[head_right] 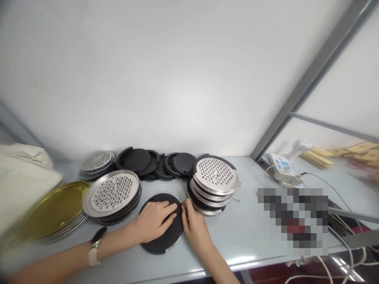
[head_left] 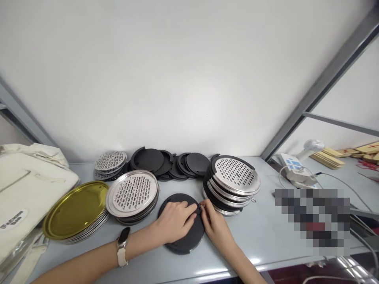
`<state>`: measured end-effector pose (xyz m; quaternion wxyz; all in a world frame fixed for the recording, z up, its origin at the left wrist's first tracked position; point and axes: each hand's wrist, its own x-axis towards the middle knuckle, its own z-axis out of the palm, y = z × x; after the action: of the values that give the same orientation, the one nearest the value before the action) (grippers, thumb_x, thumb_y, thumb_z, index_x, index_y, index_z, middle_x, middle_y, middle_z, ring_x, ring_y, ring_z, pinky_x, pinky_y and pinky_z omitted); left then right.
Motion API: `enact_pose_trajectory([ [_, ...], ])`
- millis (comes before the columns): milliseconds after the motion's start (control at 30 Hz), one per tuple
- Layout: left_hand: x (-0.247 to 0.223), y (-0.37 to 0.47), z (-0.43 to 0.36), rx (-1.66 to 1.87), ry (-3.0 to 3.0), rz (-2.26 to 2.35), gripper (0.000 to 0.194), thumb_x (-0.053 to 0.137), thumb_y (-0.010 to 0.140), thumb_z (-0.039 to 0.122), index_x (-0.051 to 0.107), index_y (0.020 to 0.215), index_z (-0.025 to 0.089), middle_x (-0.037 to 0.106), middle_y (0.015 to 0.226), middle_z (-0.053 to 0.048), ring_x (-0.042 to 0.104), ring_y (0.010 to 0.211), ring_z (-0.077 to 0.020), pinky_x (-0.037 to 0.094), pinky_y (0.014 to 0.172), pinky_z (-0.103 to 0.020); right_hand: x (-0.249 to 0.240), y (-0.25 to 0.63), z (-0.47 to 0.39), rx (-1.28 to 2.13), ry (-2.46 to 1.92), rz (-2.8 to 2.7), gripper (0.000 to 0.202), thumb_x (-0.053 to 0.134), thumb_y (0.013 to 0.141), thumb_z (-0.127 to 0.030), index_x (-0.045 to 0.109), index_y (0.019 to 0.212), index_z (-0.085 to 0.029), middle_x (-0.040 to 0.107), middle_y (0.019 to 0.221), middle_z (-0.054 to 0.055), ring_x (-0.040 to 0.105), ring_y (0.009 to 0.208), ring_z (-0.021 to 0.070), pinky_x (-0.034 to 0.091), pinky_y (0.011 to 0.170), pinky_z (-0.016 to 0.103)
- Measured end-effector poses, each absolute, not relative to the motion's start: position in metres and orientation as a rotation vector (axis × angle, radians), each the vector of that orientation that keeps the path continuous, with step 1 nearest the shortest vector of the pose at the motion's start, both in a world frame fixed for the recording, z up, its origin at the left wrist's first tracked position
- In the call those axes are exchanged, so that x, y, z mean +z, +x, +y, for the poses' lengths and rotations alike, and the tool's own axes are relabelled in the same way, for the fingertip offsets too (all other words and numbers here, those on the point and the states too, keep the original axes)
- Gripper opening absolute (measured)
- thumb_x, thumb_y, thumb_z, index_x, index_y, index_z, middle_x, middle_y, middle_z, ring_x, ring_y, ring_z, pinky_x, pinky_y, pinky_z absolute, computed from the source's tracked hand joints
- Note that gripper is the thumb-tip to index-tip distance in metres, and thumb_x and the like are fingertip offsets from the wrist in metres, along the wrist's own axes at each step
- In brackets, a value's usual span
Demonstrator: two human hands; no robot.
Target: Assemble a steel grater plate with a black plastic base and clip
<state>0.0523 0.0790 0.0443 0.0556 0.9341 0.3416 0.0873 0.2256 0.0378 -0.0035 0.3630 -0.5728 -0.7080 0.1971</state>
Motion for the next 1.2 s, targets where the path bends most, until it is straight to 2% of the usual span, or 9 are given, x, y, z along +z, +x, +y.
enact_pose_trajectory([
  [233, 0.0434, 0.0521, 0.0769, 0.241, 2.855, 1.072, 0.019, 0.035, 0.094, 0.028, 0.053, 0.095, 0.021, 0.062, 0.077, -0.003, 0.061, 0.068, -0.0205, 0.038, 0.060, -0.029, -0.0021, 0.2257, 0.0361, 0.511, -1.461, -1.847, 0.016, 0.029, 0.095, -0.019, 0.043, 0.104, -0.021, 0.060, 0.083, 0.004, 0.063, 0.069, 0.0171, 0.047, 0.065, 0.026],
  [567, 0.0420, 0.0530, 0.0787, 0.224, 2.834, 1.088, 0.020, 0.034, 0.095, 0.030, 0.050, 0.089, 0.021, 0.063, 0.072, -0.002, 0.062, 0.066, -0.0212, 0.036, 0.057, -0.029, 0.0040, 0.2258, 0.0329, 0.540, -1.485, -1.852, 0.016, 0.033, 0.093, -0.018, 0.043, 0.105, -0.021, 0.058, 0.076, 0.000, 0.061, 0.067, 0.0169, 0.044, 0.062, 0.025],
  [800, 0.0400, 0.0545, 0.0800, 0.229, 2.818, 1.106, 0.017, 0.035, 0.093, 0.031, 0.048, 0.088, 0.022, 0.062, 0.071, -0.002, 0.061, 0.065, -0.0211, 0.034, 0.056, -0.029, 0.0016, 0.2273, 0.0348, 0.594, -1.498, -1.810, 0.024, 0.033, 0.095, -0.020, 0.039, 0.117, -0.020, 0.058, 0.075, 0.001, 0.060, 0.066, 0.0175, 0.042, 0.059, 0.025],
  [1000, 0.0379, 0.0548, 0.0800, 0.247, 2.811, 1.106, 0.016, 0.035, 0.094, 0.031, 0.046, 0.087, 0.022, 0.061, 0.070, -0.001, 0.061, 0.065, -0.0201, 0.033, 0.056, -0.029, 0.0022, 0.2276, 0.0341, 0.644, -1.502, -1.796, 0.018, 0.035, 0.094, -0.021, 0.041, 0.111, -0.021, 0.057, 0.071, -0.001, 0.059, 0.062, 0.0168, 0.040, 0.056, 0.025],
  [1200, 0.0374, 0.0557, 0.0812, 0.237, 2.824, 1.124, 0.014, 0.036, 0.093, 0.032, 0.045, 0.087, 0.023, 0.061, 0.069, 0.000, 0.060, 0.063, -0.0198, 0.029, 0.054, -0.029, 0.0015, 0.2281, 0.0346, 0.648, -1.467, -1.781, 0.022, 0.031, 0.096, -0.021, 0.037, 0.117, -0.021, 0.057, 0.074, 0.000, 0.060, 0.067, 0.0180, 0.043, 0.063, 0.027],
])
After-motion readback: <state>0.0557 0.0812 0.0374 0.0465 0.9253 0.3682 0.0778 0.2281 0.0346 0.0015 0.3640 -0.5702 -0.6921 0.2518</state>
